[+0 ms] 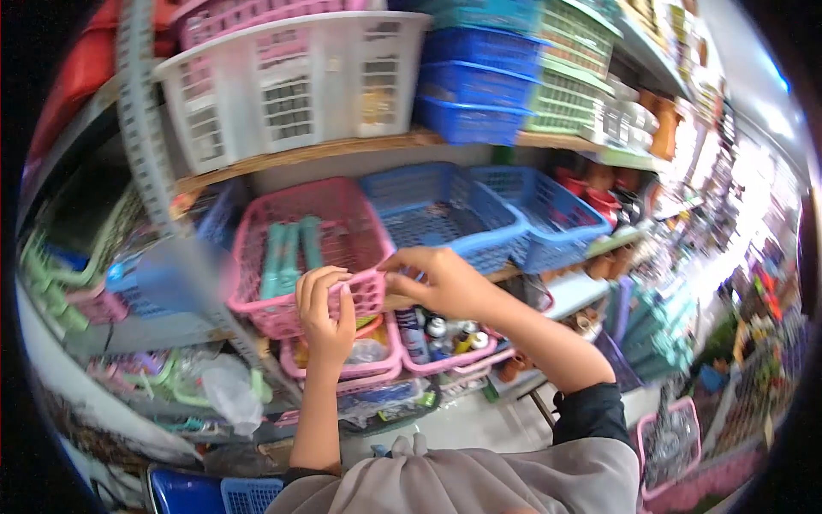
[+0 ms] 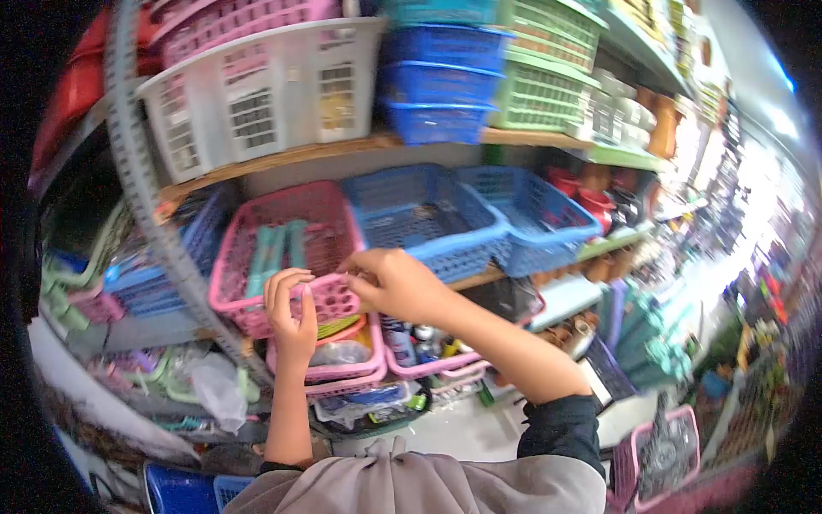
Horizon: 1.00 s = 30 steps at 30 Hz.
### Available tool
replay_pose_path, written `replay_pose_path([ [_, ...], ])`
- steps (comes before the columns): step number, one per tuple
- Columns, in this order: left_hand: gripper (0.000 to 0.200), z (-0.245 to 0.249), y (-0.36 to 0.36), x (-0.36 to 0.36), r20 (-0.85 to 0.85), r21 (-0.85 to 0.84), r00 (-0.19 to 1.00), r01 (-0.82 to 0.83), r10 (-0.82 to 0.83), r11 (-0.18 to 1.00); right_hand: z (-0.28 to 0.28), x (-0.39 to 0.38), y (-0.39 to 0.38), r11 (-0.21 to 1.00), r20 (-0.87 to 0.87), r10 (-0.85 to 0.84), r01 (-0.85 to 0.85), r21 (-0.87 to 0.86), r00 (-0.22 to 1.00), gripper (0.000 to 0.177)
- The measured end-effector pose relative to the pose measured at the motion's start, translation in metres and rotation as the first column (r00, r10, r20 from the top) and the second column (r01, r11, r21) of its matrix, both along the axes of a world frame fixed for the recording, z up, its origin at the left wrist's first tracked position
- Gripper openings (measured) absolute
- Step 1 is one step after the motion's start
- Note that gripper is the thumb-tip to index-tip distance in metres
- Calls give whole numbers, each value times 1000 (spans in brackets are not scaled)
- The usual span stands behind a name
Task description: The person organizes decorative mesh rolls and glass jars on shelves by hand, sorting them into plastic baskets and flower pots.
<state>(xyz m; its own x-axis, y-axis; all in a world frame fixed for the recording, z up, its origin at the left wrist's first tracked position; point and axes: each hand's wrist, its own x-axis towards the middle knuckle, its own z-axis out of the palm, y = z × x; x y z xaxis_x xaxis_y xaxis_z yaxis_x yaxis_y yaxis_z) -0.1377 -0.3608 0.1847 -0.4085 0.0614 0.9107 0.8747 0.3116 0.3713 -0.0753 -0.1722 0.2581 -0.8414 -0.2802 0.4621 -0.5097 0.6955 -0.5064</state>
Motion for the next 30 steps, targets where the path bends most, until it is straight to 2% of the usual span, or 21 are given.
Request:
replay_pose_path([
  [2, 10, -3, 41, 13, -42, -12, 986, 161, -162, 987, -13, 46, 21, 996, 12, -77, 77, -45, 997, 24],
  [4, 9, -10, 81, 28, 26, -14, 940, 341, -341, 940, -30, 83, 46, 978, 22, -205, 206, -40, 978, 20],
  [6, 8, -21, 119, 42, 106, -7, 870, 486, -482, 874, -45, 117, 67, 932, 32, -310, 310, -189, 950, 20],
  [8, 8, -34, 156, 56, 203, -41, 772, 621, -602, 783, -50, 153, 84, 827, 212, -416, 465, -316, 884, 20],
  [10, 9, -46, 191, 73, 310, -9, 641, 740, -702, 672, -73, 181, 107, 739, 226, -454, 506, -444, 862, 21],
  [12, 9, -55, 227, 90, 385, 11, 509, 832, -770, 555, -91, 209, 122, 651, 233, -548, 585, -484, 803, 23],
  [14, 11, -64, 259, 109, 463, 30, 380, 896, -801, 442, -105, 236, 139, 509, 270, -614, 634, -582, 742, 24],
  [15, 11, -69, 274, 116, 463, -22, 360, 918, -810, 396, -113, 250, 149, 488, 260, -659, 664, -566, 706, 25],
  [17, 12, -81, 306, 131, 429, -120, 341, 939, -837, 321, -126, 277, 163, 348, 318, -732, 732, -586, 602, 23],
  [18, 12, -81, 316, 143, 492, -76, 269, 961, -828, 267, -131, 291, 171, 293, 333, -761, 752, -590, 557, 22],
  [20, 12, -96, 344, 154, 522, -127, 241, 971, -818, 205, -143, 316, 184, 145, 362, -794, 730, -668, 489, 22],
  [21, 12, -104, 361, 161, 478, -128, 220, 975, -850, 180, -152, 329, 193, 79, 385, -815, 742, -666, 433, 22],
  [22, 13, -104, 371, 168, 542, -123, 193, 981, -818, 149, -161, 342, 203, 14, 409, -831, 749, -663, 377, 22],
  [23, 13, -106, 384, 176, 555, -77, 137, 991, -820, 113, -177, 357, 216, -22, 392, -843, 705, -709, 368, 21],
  [25, 15, -113, 412, 193, 590, 0, 46, 998, -806, 57, -188, 380, 233, -170, 428, -866, 651, -740, 260, 20],
  [28, 20, -117, 452, 220, 561, -95, 88, 995, -823, 41, -222, 417, 280, -317, 425, -901, 536, -783, 88, 23],
  [29, 29, -119, 467, 228, 523, -143, 122, 988, -843, 54, -232, 426, 296, -339, 398, -917, 545, -767, -10, 26],
  [30, 29, -121, 480, 237, 525, -143, 116, 989, -843, 47, -234, 432, 309, -363, 368, -924, 552, -750, -107, 30],
])
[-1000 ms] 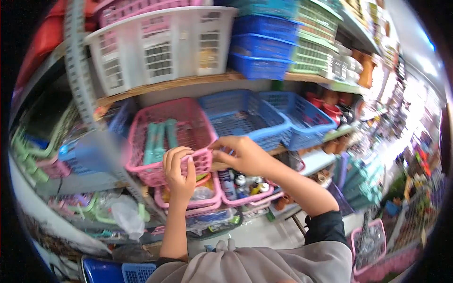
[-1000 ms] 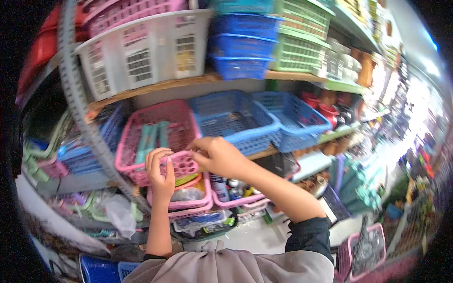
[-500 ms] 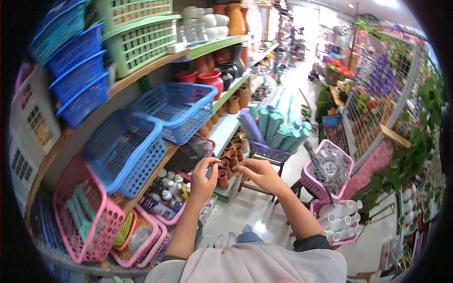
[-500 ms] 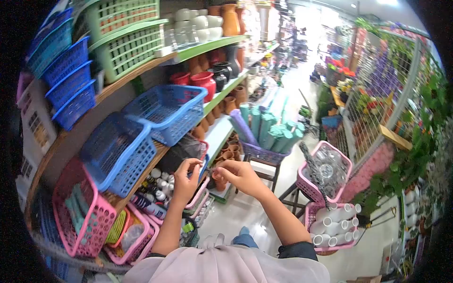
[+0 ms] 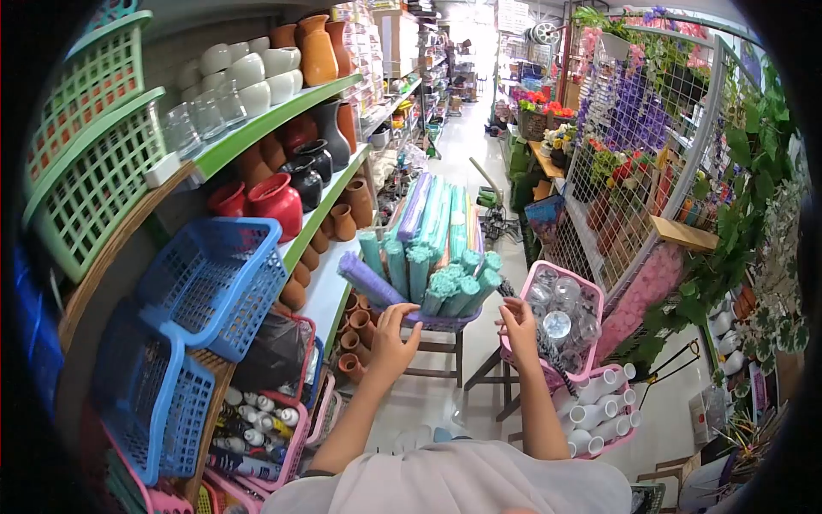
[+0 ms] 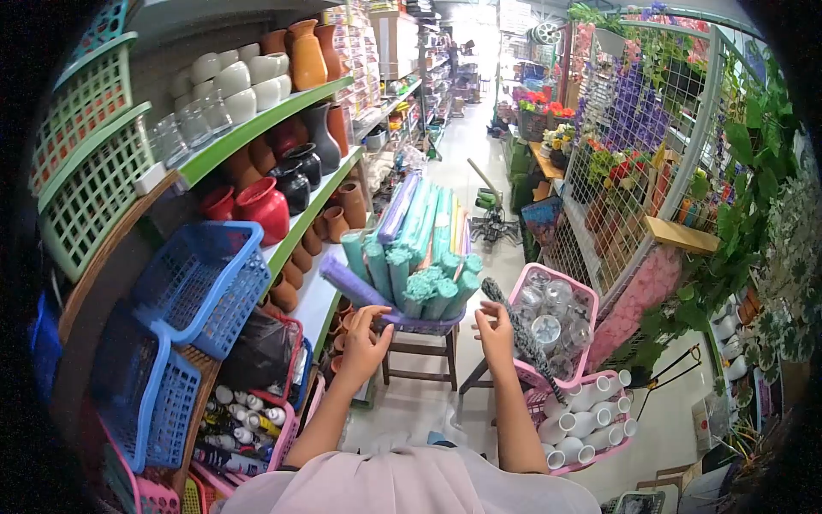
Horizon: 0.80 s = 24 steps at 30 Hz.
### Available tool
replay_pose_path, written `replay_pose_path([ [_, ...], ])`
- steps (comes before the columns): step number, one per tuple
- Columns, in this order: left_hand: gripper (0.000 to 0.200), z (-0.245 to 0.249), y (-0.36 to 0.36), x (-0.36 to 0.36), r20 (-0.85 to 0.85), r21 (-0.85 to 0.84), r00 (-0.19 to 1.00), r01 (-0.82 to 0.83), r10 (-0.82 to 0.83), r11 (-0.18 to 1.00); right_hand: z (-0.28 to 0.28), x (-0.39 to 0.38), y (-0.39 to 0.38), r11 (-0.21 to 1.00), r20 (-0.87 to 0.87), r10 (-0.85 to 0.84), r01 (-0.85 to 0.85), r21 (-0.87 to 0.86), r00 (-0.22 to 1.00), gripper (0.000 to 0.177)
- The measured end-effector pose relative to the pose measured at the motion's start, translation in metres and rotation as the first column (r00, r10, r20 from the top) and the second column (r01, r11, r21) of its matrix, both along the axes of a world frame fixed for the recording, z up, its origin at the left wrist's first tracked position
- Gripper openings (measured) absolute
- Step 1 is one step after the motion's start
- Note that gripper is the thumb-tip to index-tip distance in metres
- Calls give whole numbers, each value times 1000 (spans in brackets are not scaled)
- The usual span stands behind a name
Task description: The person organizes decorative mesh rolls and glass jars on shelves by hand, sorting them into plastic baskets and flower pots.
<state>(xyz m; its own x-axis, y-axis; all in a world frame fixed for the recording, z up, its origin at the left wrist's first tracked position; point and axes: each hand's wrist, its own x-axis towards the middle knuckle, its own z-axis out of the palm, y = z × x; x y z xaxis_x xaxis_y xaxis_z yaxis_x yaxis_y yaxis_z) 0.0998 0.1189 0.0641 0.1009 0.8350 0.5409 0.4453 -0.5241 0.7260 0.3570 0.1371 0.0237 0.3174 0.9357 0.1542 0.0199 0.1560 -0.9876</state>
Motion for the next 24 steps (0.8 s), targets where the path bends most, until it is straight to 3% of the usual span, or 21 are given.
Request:
replay_pose_path([
  [1, 35, -1, 11, 11, -57, 84, 995, -72, 77, 994, -6, 8, 16, 1000, 76, -21, 21, -6, 997, 46],
  [2, 41, -3, 22, 20, -104, 170, 982, -138, 157, 976, -12, 13, 27, 1000, 79, -28, 29, -11, 997, 46],
  [3, 64, -10, 34, 26, -161, 143, 976, -121, 144, 982, -15, 14, 36, 999, 241, -50, 46, 20, 969, 53],
  [4, 64, -12, 43, 34, -155, 142, 978, -118, 140, 983, -19, 16, 47, 997, 397, -74, 57, 56, 915, 60],
  [5, 75, -15, 50, 42, -164, 178, 969, -152, 182, 972, -29, 19, 60, 1000, 378, 2, 6, -20, 926, 69],
  [7, 104, -24, 66, 54, -222, 189, 947, -194, 234, 963, -28, 17, 71, 997, 373, 68, -53, -49, 925, 68],
  [10, 107, -30, 72, 68, -328, 276, 885, -245, 331, 929, -32, 13, 79, 998, 378, 68, -70, -7, 923, 64],
  [12, 103, -33, 76, 75, -317, 280, 897, -221, 307, 934, -32, 13, 81, 998, 375, 48, -59, 19, 926, 59],
  [14, 94, -30, 78, 82, -428, 319, 848, -182, 313, 930, -35, 14, 83, 998, 365, 41, -58, 36, 930, 55],
  [19, 70, -21, 87, 96, -456, 242, 861, -127, 228, 962, -34, 11, 80, 997, 364, 21, -48, 66, 931, 56],
  [24, 61, -28, 99, 91, -455, 263, 860, -116, 230, 958, -32, 10, 79, 993, 384, -5, -41, 109, 923, 57],
])
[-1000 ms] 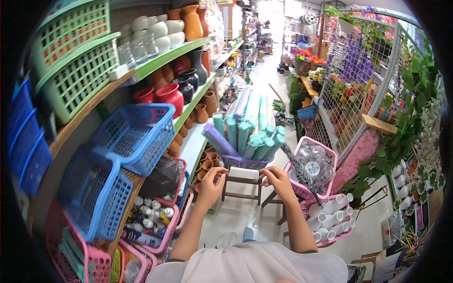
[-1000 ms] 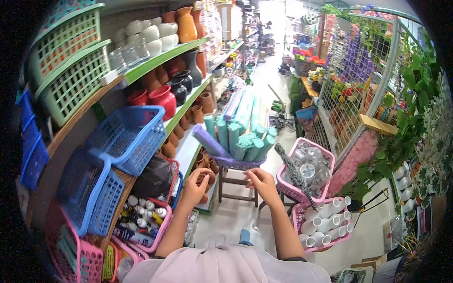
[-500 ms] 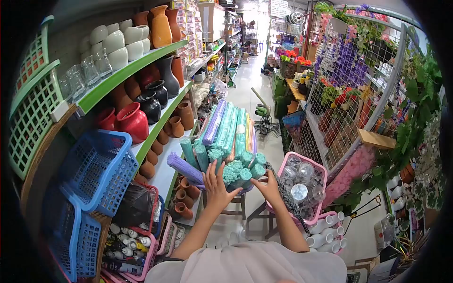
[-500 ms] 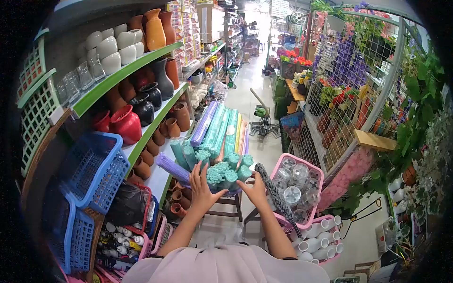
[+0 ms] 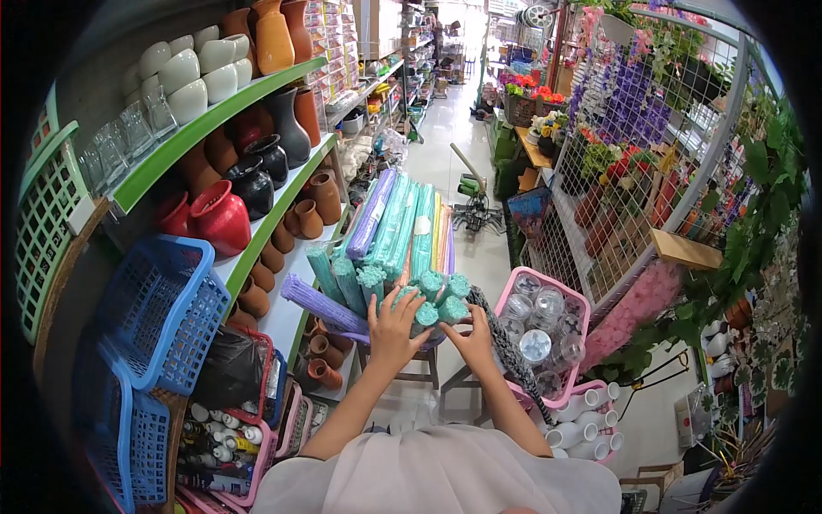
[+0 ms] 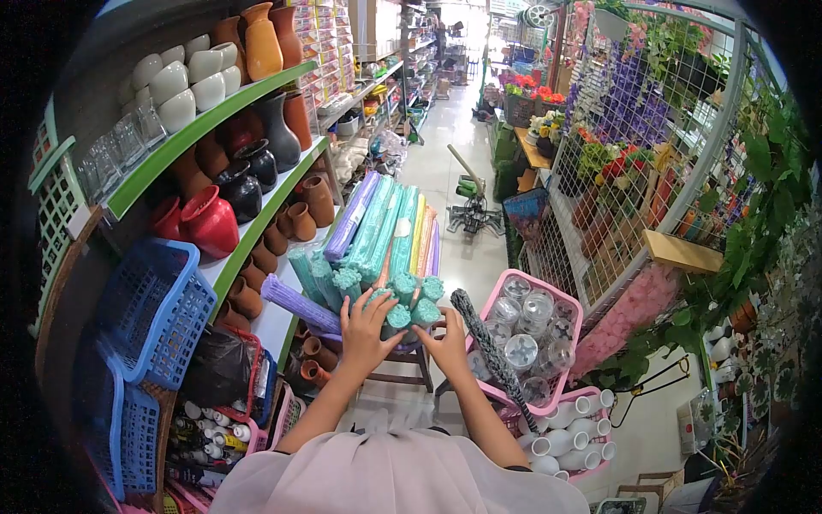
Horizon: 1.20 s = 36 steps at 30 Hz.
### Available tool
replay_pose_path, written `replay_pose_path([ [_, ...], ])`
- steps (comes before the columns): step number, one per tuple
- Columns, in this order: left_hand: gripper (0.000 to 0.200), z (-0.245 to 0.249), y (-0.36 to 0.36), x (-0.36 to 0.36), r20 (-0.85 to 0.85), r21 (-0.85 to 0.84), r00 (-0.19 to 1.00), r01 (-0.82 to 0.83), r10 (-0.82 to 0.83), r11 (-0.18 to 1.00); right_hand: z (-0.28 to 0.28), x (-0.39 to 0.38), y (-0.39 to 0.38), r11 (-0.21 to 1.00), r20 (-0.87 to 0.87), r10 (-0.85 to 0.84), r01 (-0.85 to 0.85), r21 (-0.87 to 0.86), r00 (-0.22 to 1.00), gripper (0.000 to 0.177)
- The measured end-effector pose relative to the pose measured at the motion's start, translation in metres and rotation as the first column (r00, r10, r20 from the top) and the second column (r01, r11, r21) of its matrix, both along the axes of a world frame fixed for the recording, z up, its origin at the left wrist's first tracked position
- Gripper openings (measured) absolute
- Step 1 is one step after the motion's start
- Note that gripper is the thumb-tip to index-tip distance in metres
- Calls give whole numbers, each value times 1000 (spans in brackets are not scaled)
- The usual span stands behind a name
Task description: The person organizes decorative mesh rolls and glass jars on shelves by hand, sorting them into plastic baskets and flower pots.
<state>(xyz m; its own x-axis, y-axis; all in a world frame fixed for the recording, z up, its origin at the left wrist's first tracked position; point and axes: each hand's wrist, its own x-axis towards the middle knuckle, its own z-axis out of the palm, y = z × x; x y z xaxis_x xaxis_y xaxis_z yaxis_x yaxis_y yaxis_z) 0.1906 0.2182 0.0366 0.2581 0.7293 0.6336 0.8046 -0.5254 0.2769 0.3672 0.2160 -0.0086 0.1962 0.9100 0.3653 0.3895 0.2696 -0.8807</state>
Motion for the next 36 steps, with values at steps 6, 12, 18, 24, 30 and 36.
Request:
replay_pose_path([
  [6, 61, 2, 11, -10, -23, 6, 999, -29, 29, 1000, 2, 2, 2, 998, 34, 1, -3, 68, 999, 50],
  [12, 60, 5, 17, -18, -28, -15, 998, -50, 49, 999, 17, -2, -2, 997, -58, 10, -6, 72, 998, 41],
  [18, 61, 7, 15, -18, -65, -30, 997, -33, 31, 999, 22, 6, -5, 995, -195, 13, 6, 95, 981, 40],
  [24, 57, 15, 7, -9, -87, -72, 996, -34, 28, 997, 62, 27, -24, 991, -469, 58, 5, 132, 881, 37],
  [30, 48, 19, 3, 6, -39, -79, 999, 21, -24, 997, 90, 57, -38, 953, -524, 14, 148, 265, 852, 38],
  [36, 43, 28, 2, 43, 103, 61, 953, 281, -286, 958, 100, 92, -44, 932, -545, 22, 180, 314, 838, 35],
])
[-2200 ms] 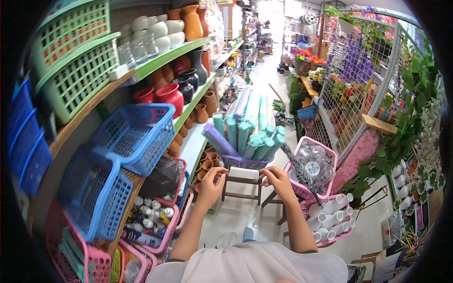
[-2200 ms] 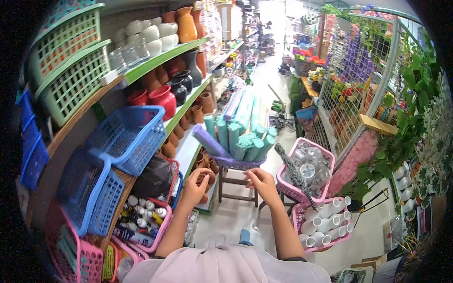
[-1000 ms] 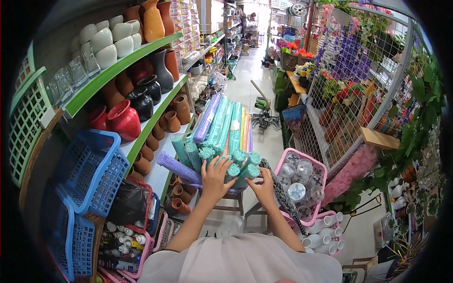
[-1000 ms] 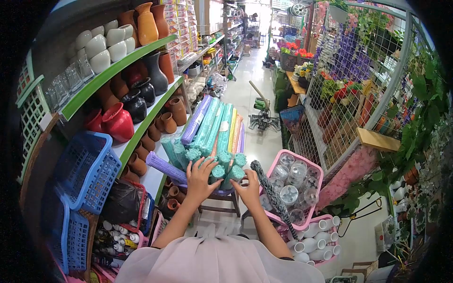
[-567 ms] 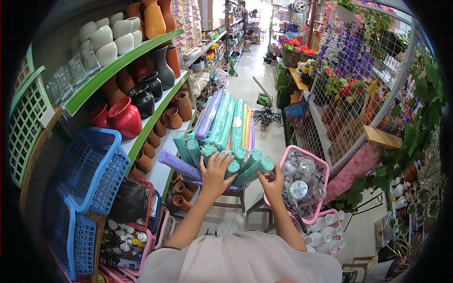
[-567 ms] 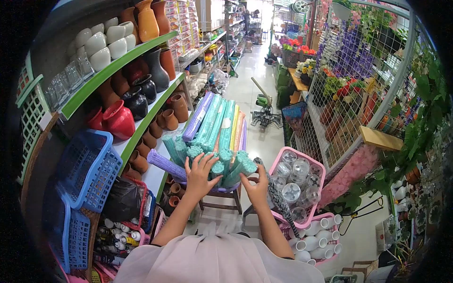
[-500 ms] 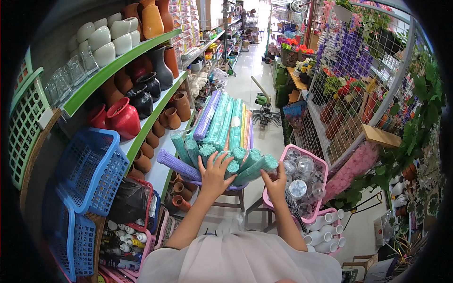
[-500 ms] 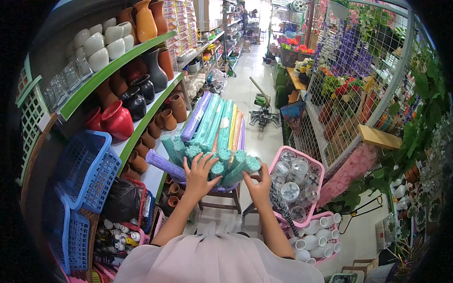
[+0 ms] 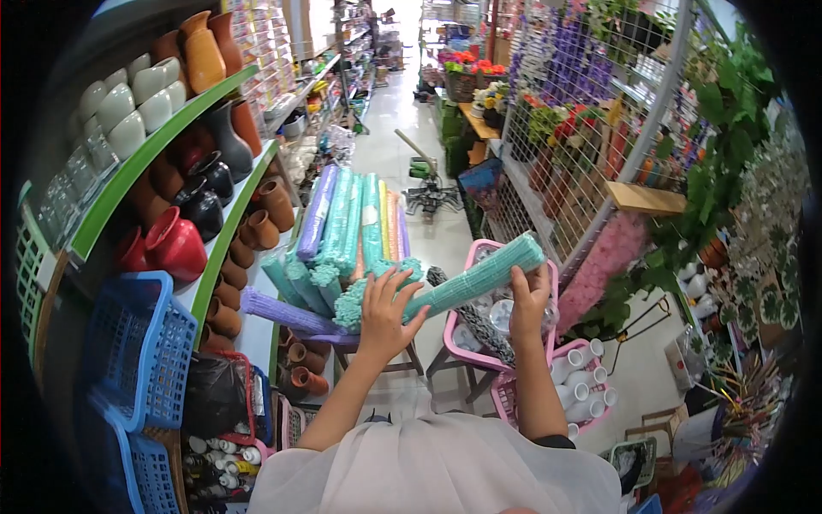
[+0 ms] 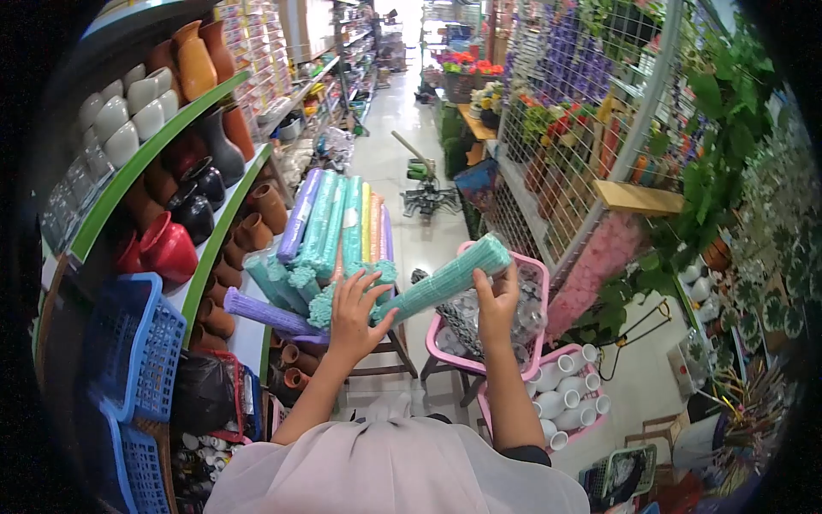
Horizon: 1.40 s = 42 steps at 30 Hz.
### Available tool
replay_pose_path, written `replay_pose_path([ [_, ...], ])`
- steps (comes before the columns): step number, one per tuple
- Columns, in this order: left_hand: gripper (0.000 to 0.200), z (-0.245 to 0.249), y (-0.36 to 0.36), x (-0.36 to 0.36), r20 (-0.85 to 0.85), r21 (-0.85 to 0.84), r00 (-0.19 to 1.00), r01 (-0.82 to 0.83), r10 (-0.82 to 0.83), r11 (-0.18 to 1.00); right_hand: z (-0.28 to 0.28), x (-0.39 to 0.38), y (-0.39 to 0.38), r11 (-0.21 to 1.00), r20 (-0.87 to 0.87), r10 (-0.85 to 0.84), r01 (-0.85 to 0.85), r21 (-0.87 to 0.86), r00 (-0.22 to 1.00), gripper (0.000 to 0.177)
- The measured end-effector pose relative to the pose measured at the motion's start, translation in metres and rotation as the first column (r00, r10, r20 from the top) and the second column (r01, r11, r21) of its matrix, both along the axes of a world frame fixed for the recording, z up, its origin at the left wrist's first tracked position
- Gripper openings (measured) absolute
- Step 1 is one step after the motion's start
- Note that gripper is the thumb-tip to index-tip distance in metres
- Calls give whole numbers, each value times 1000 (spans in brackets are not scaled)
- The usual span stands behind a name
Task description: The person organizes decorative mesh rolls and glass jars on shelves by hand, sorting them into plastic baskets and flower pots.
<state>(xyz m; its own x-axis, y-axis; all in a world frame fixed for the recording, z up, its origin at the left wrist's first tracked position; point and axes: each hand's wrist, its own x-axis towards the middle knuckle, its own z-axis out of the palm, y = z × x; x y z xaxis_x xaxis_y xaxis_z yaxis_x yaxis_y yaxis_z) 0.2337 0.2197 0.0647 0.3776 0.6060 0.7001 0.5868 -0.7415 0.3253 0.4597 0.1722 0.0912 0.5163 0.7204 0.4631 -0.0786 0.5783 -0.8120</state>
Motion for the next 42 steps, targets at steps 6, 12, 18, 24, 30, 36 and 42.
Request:
replay_pose_path([
  [6, 64, 28, -11, 48, 73, -141, 928, 373, -367, 917, 23, 23, -23, 1000, -54, -1, 3, 24, 999, 35],
  [12, 62, -4, -7, 71, 273, -615, 830, 539, -486, 575, 16, 53, -38, 972, -220, 136, -173, -156, 966, 38],
  [18, 48, -41, -11, 81, 659, -698, 730, 683, -179, 215, -187, 106, -50, 623, 708, 265, 443, -644, 655, 46],
  [24, 45, -64, 0, 82, 800, -594, 598, 801, 46, -75, -208, 65, -87, 465, 853, 309, 715, -521, 421, 53],
  [30, 54, -92, 7, 80, 906, -340, 390, 902, 164, -267, -207, 69, -81, 434, 742, 363, 603, -670, 564, 52],
  [36, 51, -87, 4, 73, 937, -110, 221, 923, 271, -370, -170, 51, -100, 541, 818, 6, 685, -487, 576, 38],
  [42, 53, -80, 5, 73, 911, -254, 352, 888, 213, -382, -144, 65, -118, 623, 497, -410, 633, -460, 765, 32],
])
